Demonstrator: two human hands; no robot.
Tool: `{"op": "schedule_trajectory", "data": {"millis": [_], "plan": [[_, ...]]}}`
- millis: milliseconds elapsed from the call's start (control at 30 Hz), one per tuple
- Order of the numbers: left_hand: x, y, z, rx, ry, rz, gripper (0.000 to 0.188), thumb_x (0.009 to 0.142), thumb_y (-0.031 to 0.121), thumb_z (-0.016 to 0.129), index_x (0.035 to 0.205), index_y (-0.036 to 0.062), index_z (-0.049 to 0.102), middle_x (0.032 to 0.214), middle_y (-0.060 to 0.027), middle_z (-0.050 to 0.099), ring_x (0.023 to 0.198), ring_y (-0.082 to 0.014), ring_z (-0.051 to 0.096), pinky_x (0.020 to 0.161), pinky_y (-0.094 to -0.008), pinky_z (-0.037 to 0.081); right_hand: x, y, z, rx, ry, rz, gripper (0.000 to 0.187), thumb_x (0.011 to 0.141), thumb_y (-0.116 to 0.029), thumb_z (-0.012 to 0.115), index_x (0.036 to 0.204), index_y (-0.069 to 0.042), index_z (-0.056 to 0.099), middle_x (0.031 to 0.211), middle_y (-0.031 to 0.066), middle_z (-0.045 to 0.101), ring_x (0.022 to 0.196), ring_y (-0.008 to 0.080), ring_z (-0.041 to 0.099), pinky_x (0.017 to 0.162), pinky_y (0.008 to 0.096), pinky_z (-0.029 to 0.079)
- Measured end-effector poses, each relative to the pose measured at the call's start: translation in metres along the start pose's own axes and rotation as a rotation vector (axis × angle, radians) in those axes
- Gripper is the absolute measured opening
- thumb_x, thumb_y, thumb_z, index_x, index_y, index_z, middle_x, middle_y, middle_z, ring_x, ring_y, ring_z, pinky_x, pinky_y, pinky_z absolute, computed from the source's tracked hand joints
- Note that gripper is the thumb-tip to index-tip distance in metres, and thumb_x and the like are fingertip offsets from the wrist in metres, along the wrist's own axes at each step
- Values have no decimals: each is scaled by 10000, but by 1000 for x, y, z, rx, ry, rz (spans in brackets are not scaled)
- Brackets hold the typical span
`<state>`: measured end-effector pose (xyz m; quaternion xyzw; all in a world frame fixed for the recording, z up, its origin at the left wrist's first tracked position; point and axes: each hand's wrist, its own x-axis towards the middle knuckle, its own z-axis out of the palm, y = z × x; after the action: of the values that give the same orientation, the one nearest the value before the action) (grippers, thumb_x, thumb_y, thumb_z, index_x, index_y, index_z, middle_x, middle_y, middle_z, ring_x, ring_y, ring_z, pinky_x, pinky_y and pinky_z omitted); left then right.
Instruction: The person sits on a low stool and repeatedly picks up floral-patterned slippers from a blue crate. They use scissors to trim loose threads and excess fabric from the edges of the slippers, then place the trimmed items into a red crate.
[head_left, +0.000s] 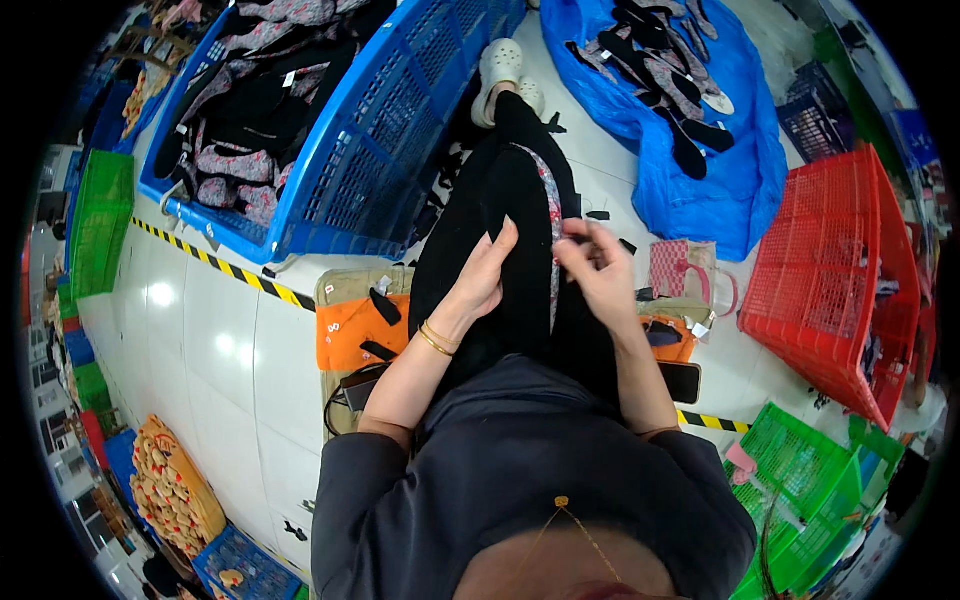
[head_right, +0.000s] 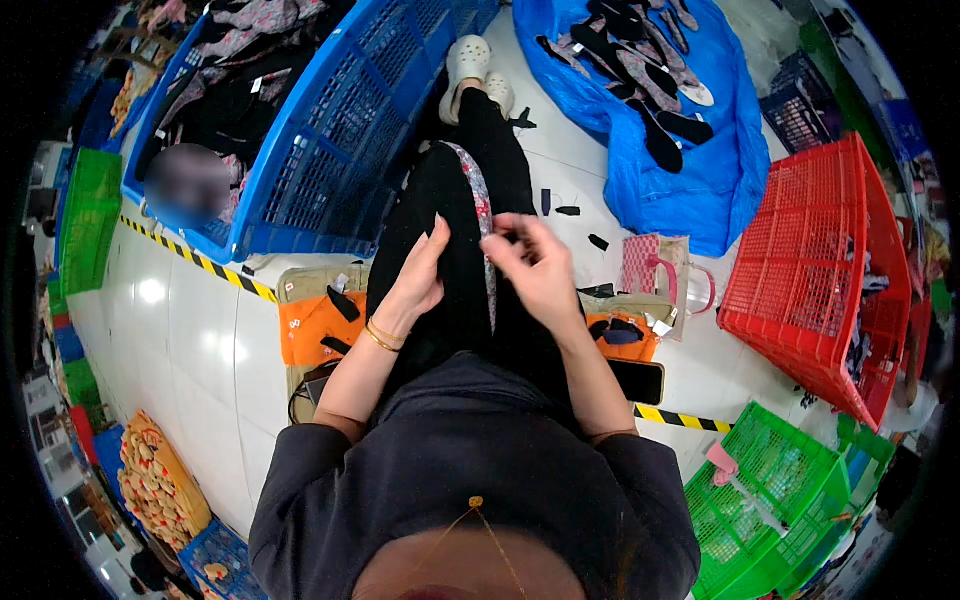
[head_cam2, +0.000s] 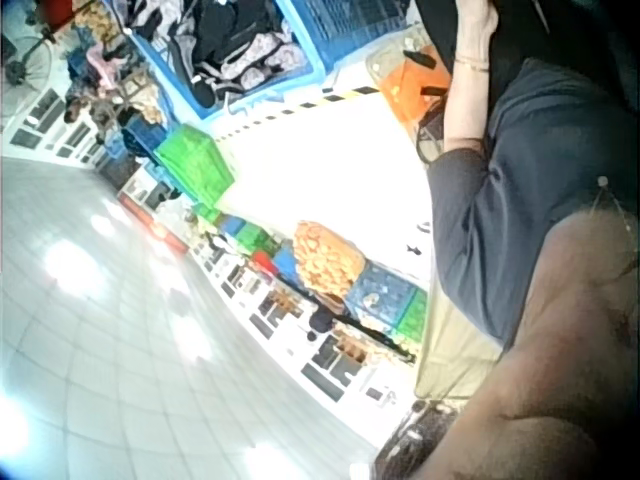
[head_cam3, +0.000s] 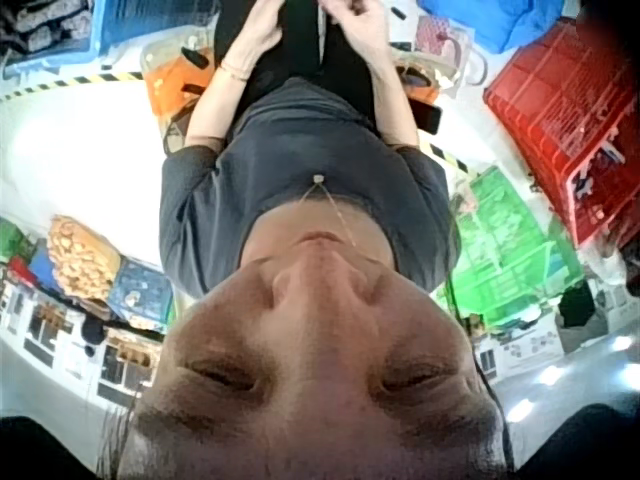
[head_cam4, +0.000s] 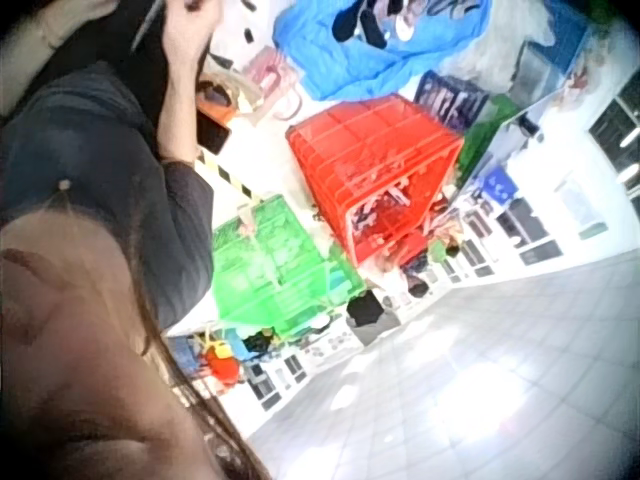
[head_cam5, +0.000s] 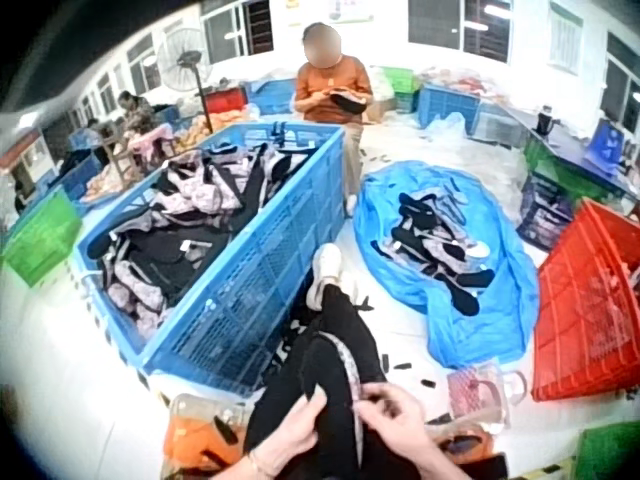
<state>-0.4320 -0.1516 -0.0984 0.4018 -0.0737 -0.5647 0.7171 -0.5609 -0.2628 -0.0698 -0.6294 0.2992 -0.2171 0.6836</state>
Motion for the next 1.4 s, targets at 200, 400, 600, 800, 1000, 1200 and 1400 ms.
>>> {"op": "schedule_trajectory", "data": {"millis": [200,400,600,800,1000,1200,1400], "plan": [[-3,-4,-9,-33,26,-26,526,958,516,464,1167,44,568,1010,-100,659,897,-177,648,791,-316,546,10,-9,-13,-350,65,-205,395,906,-179,653,1218,43,556,994,81,570,858,133,553,720,244,445],[-8,-2,-1,-70,76,-5,515,960,491,490,1217,49,560,1047,-88,660,936,-169,642,845,-311,530,10,-5,0,-150,31,-140,304,898,-97,655,1165,17,566,1053,52,590,863,61,532,742,216,437],[-4,-5,-17,-209,79,-12,515,968,479,482,1241,48,552,1093,-94,654,971,-190,639,892,-342,520,1,9,-9,10,-31,-181,379,901,-108,653,1222,35,511,986,23,551,878,85,521,791,223,423],[-19,-7,1,1,45,103,499,971,426,512,1315,65,483,1192,-75,603,1065,-175,591,931,-336,491,-11,-17,-9,-250,47,-382,374,899,-87,636,1236,39,533,953,45,551,810,104,525,733,213,422],[-37,-13,14,111,9,236,414,979,192,553,1356,53,457,1263,-40,565,1117,-111,545,976,-260,437,-29,-41,5,-253,105,-412,287,775,-59,775,996,18,609,913,38,592,715,89,547,621,224,441],[-51,-15,13,202,55,260,417,957,171,594,1335,38,481,1250,-38,572,1096,-103,549,952,-260,449,-28,-47,3,-339,102,-518,167,823,-84,735,857,28,615,749,26,581,626,82,521,560,222,410],[-59,-15,14,149,80,193,396,979,258,550,1317,60,493,1190,-44,605,1033,-118,591,894,-281,496,-31,-39,-15,312,-174,8,288,951,-242,616,1108,-4,574,694,-71,475,587,43,408,541,193,330]]}}
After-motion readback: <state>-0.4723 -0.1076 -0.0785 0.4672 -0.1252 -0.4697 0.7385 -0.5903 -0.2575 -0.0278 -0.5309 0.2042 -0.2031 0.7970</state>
